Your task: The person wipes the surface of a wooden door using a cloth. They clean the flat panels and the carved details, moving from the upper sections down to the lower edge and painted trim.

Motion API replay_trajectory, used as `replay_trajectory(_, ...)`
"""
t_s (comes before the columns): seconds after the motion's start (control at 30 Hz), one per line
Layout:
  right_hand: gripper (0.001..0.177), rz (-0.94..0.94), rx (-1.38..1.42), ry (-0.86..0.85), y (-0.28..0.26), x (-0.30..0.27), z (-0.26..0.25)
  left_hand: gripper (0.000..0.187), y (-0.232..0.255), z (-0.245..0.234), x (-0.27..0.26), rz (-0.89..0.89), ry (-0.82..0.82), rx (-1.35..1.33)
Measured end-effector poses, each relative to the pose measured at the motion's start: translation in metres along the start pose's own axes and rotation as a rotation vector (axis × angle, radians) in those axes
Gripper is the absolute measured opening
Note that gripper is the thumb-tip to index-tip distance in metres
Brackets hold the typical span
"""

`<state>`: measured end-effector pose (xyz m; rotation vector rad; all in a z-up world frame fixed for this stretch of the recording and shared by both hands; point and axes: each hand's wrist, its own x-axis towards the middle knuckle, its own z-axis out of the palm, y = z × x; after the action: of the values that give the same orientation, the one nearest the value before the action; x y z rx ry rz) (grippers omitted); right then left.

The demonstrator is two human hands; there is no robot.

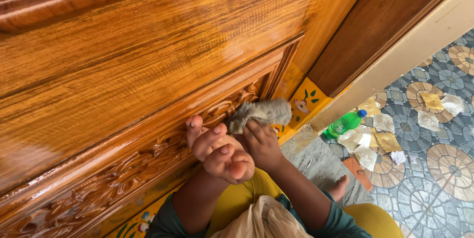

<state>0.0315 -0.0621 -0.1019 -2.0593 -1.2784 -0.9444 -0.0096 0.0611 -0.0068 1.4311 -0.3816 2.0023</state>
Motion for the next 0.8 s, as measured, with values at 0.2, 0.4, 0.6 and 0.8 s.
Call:
replay_trajectory(0.2, 0.042, 0.057, -0.047, 0.111, -0.006, 0.009, -0.035, 0.048, 0.001, 0.002, -0.002, 0.018, -0.015, 0.030)
replay_trajectory(0.4, 0.045, 0.086, 0.072, 0.248, -0.007, 0.075, -0.082, 0.045, 0.003, 0.000, -0.001, 0.016, -0.045, 0.066)
replay_trajectory(0.6, 0.050, 0.165, 0.088, 0.236, -0.013, 0.113, -0.076, 0.036, 0.003, -0.004, 0.000, -0.032, -0.107, 0.031)
replay_trajectory(0.8, 0.047, 0.179, 0.047, 0.296, -0.004, 0.094, -0.054, 0.040, 0.006, -0.003, 0.001, -0.062, -0.113, -0.003)
